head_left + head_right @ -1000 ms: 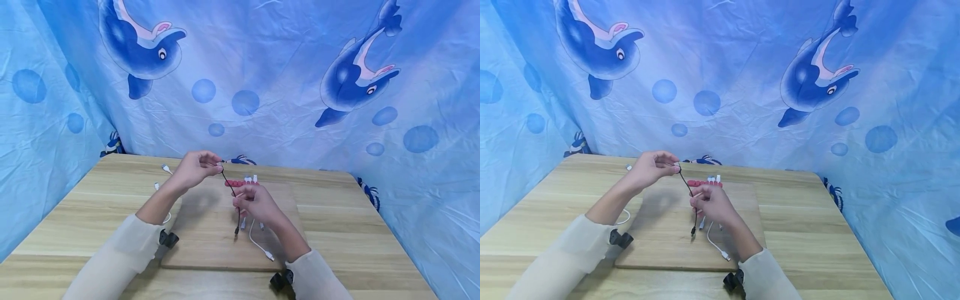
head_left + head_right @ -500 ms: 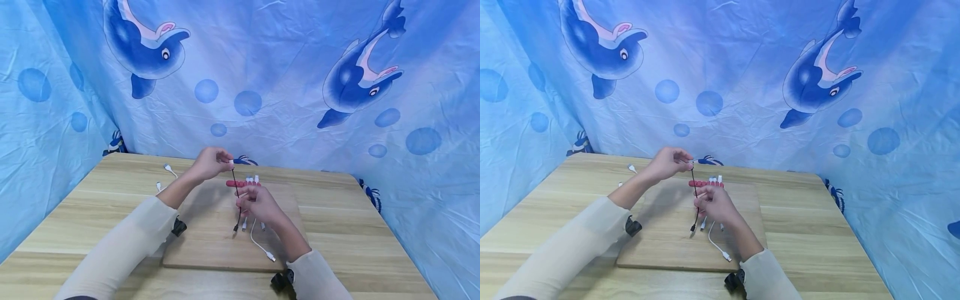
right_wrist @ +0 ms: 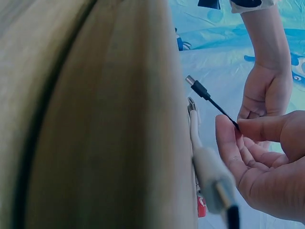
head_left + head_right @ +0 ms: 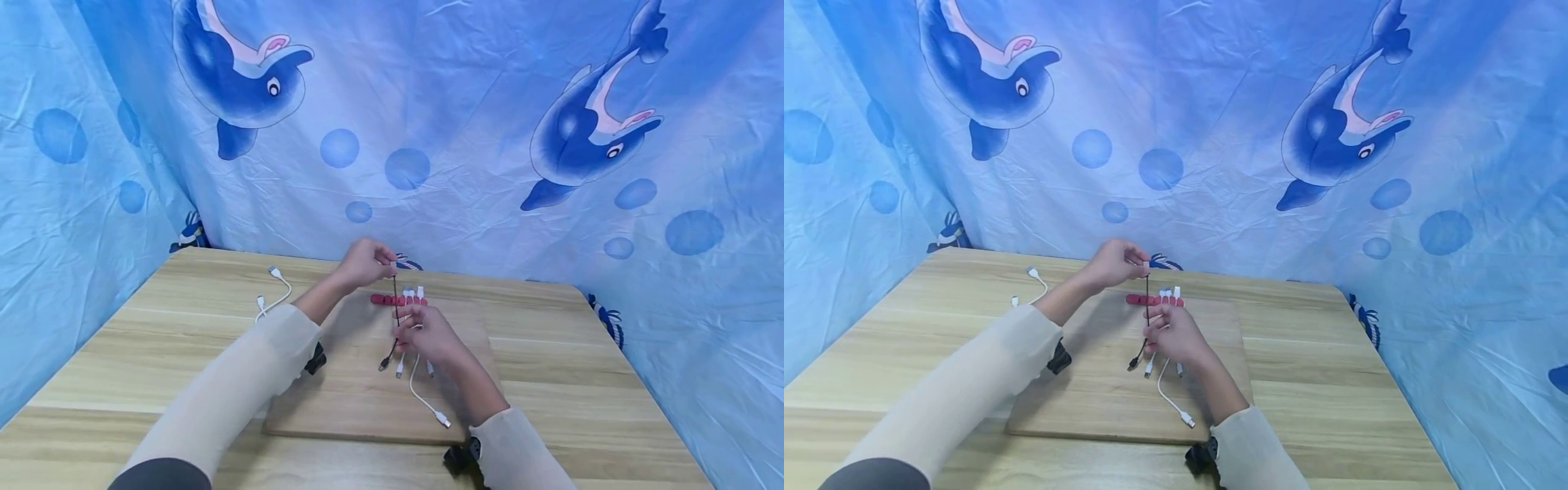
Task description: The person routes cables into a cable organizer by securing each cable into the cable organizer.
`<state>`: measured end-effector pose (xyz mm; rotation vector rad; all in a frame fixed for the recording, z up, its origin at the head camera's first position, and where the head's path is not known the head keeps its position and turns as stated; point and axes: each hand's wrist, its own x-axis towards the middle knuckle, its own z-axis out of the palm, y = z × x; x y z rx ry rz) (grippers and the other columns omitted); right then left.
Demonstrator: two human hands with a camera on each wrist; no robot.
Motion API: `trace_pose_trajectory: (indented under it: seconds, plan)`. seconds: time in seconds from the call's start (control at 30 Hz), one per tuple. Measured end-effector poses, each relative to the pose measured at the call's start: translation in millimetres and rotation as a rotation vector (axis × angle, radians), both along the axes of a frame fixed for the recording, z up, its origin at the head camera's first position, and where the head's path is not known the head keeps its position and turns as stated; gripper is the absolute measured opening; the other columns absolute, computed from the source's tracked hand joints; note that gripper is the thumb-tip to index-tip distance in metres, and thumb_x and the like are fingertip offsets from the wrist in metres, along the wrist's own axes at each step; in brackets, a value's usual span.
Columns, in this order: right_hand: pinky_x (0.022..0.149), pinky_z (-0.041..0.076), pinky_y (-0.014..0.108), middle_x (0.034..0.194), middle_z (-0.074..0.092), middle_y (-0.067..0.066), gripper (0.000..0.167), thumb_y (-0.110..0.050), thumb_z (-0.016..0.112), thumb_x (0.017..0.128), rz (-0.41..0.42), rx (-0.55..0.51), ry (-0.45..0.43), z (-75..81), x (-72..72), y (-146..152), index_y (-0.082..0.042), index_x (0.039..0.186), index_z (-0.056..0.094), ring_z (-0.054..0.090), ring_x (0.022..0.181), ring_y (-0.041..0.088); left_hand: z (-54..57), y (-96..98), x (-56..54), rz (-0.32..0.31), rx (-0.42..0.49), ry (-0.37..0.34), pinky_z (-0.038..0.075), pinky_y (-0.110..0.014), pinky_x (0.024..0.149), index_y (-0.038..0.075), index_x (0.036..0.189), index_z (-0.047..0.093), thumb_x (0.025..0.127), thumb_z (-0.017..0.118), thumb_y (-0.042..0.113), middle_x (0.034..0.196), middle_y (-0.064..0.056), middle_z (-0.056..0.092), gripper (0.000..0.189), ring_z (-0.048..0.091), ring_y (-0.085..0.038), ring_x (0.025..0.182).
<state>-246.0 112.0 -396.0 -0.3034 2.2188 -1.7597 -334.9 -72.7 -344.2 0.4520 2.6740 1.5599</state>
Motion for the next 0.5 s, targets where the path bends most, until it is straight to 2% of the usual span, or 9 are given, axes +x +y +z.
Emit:
trace_pose_trajectory:
  seconds: [0.3, 0.5]
  plan:
    - [0.077, 0.062, 0.042, 0.105, 0.063, 0.028, 0.045, 0.016, 0.055, 0.094, -0.046, -0.019, -0.011, -3.5, -2.6, 2.4, 0.007, 0.137, 0.047, 0.068, 0.077, 0.025, -9.4, 8.0, -9.1, 0.000, -0.017, -0.028, 0.057, -0.033, 0.075, -0.004, 0.107, 0.072, 0.086, 0.078, -0.002, 0.100, -0.014, 0.071, 0.021, 0.069, -0.026, 0.088]
    - [0.075, 0.062, 0.040, 0.103, 0.065, 0.026, 0.040, 0.016, 0.057, 0.094, -0.066, 0.010, -0.006, -3.9, -6.0, 4.7, 0.006, 0.132, 0.052, 0.069, 0.076, 0.025, -13.8, 9.1, -15.8, -0.013, -0.033, -0.046, 0.058, -0.034, 0.077, -0.005, 0.110, 0.072, 0.087, 0.077, -0.001, 0.101, -0.015, 0.072, 0.023, 0.069, -0.027, 0.091]
